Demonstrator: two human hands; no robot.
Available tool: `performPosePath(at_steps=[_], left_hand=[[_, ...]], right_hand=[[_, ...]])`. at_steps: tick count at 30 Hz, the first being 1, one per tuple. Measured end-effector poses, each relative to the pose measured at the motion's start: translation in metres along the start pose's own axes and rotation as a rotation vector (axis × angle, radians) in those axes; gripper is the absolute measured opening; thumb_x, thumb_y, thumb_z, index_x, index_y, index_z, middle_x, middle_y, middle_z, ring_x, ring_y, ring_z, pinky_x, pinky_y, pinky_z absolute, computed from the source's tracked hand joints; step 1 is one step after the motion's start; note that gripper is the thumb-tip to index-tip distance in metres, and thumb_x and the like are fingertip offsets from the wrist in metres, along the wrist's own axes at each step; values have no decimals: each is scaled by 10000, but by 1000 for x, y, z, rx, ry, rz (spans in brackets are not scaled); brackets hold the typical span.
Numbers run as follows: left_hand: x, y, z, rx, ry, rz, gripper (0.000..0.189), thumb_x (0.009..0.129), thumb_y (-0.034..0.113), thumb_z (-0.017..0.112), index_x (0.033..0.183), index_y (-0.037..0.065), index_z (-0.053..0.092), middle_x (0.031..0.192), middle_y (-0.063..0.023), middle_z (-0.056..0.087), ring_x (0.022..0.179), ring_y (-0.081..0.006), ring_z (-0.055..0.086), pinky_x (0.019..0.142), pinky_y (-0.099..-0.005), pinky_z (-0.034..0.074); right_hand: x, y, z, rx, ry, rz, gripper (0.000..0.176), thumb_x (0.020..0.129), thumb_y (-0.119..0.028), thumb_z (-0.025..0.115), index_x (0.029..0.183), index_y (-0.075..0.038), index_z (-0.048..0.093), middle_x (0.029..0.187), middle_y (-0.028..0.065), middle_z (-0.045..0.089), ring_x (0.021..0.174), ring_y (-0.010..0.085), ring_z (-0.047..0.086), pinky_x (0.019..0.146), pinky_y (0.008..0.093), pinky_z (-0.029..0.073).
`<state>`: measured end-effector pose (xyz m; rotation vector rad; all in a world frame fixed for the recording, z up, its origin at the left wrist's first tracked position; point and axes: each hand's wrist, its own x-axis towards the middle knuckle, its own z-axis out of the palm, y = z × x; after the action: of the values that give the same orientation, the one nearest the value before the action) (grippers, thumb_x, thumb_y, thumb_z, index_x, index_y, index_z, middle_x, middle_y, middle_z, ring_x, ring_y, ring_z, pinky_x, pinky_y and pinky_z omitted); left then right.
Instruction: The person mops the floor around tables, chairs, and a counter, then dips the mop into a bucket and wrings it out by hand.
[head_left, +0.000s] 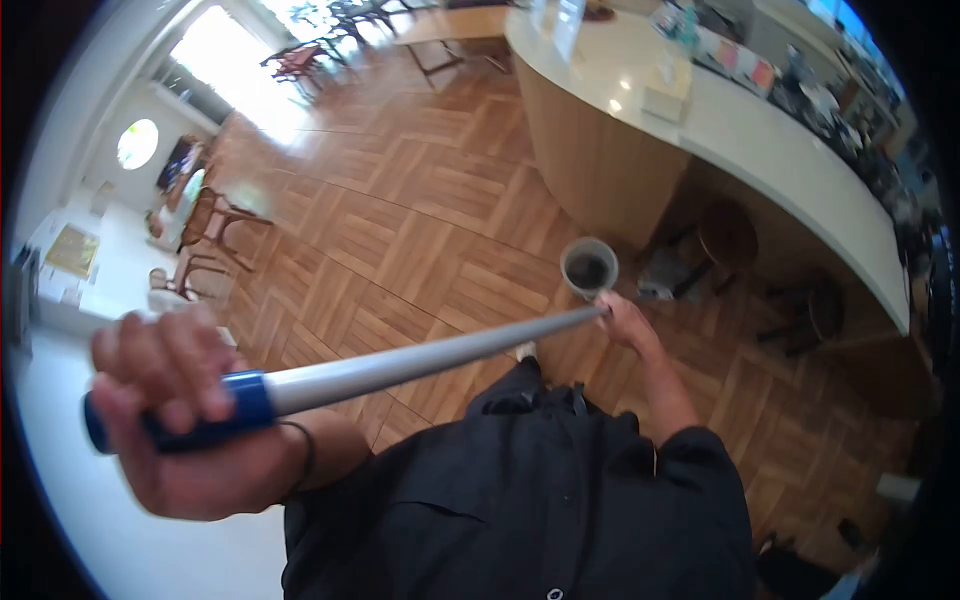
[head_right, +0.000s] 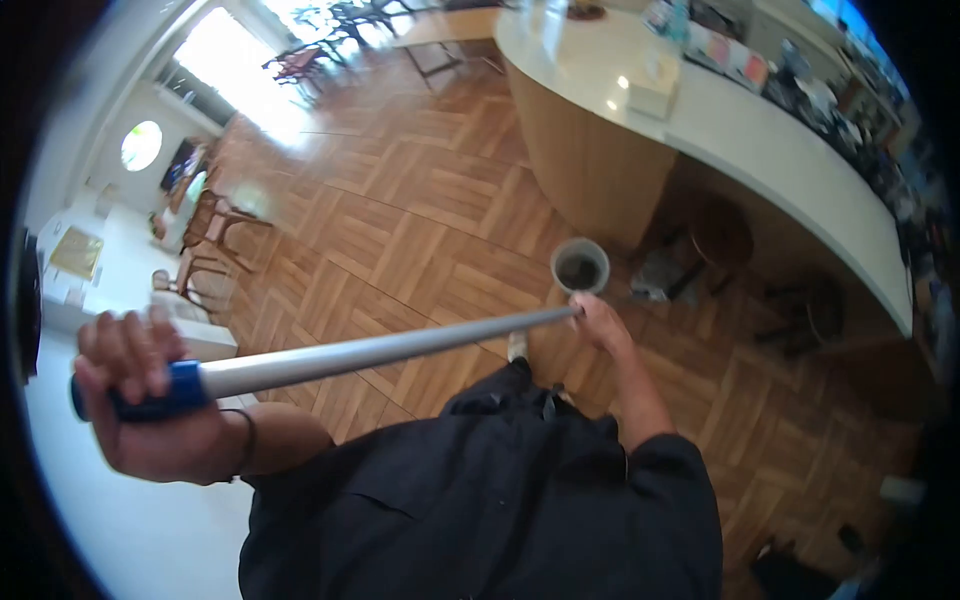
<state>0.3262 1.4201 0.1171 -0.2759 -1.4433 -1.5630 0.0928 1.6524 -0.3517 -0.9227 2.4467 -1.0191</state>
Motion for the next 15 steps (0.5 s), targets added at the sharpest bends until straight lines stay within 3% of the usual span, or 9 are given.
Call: performPosePath(at_steps=[2, 3, 5, 6, 7, 10, 11, 15], left_hand=[[9, 7, -10, -34, -68, 42, 243, 964, 162, 496, 744, 133, 397, 613, 20, 356, 533, -92, 378, 636, -303, 342], [23, 24, -39, -96, -162, -73, 255, 907, 145, 529, 700, 144, 380, 612, 15, 364, 599, -98, 389, 686, -300, 324], [31, 31, -54, -45, -217, -18, 287, 826, 135, 580, 635, 165, 367, 580, 8, 364, 627, -101, 400, 715, -289, 303], [31, 24, -45, 78, -168, 154, 296, 803, 142, 597, 614, 174, 372, 548, 6, 355, 589, -99, 401, 696, -280, 302], [36, 26, -34, 159, -107, 172, 270, 787, 141, 620, 632, 177, 402, 521, 18, 380, 537, -90, 414, 673, -272, 305], [53, 11, -27, -35, -593, 168, 302, 954, 358, 605, 752, 165, 490, 606, 74, 512, 600, -57, 572, 624, -214, 439], [58, 8, -24, -110, -715, 164, 301, 958, 361, 594, 755, 165, 489, 608, 74, 513, 600, -56, 574, 625, -217, 440], [75, -3, -33, -291, -824, 185, 299, 976, 372, 548, 770, 165, 486, 615, 75, 517, 601, -56, 578, 629, -227, 441]], right_hand=[[-4, 7, 13, 31, 79, 40, 280, 835, -176, 701, 1056, -74, 563, 1111, 166, 583, 1059, 394, 579, 835, 451, 494], [-6, 13, 25, 113, 251, -26, 298, 817, -161, 715, 1067, -81, 574, 1095, 152, 594, 1048, 383, 592, 840, 444, 503], [-10, 7, 32, 208, 349, -36, 281, 797, -61, 728, 1026, -42, 568, 976, 137, 585, 902, 302, 641, 771, 404, 511], [-7, 12, 33, 190, 335, -60, 239, 801, -68, 704, 985, -52, 552, 955, 128, 586, 895, 323, 632, 759, 411, 505], [-7, 11, 34, 174, 381, -53, 219, 806, -77, 689, 971, -58, 548, 953, 127, 588, 895, 334, 628, 759, 418, 500], [-12, -2, 26, 202, 402, 39, 191, 815, -99, 663, 965, -71, 548, 960, 129, 594, 907, 353, 619, 772, 430, 495], [-12, -5, 23, 226, 389, 76, 188, 818, -105, 657, 969, -74, 551, 965, 131, 597, 913, 358, 617, 778, 433, 494], [-5, -8, 34, 229, 326, 134, 174, 816, -116, 661, 952, -73, 561, 960, 129, 606, 925, 353, 629, 767, 443, 499]])
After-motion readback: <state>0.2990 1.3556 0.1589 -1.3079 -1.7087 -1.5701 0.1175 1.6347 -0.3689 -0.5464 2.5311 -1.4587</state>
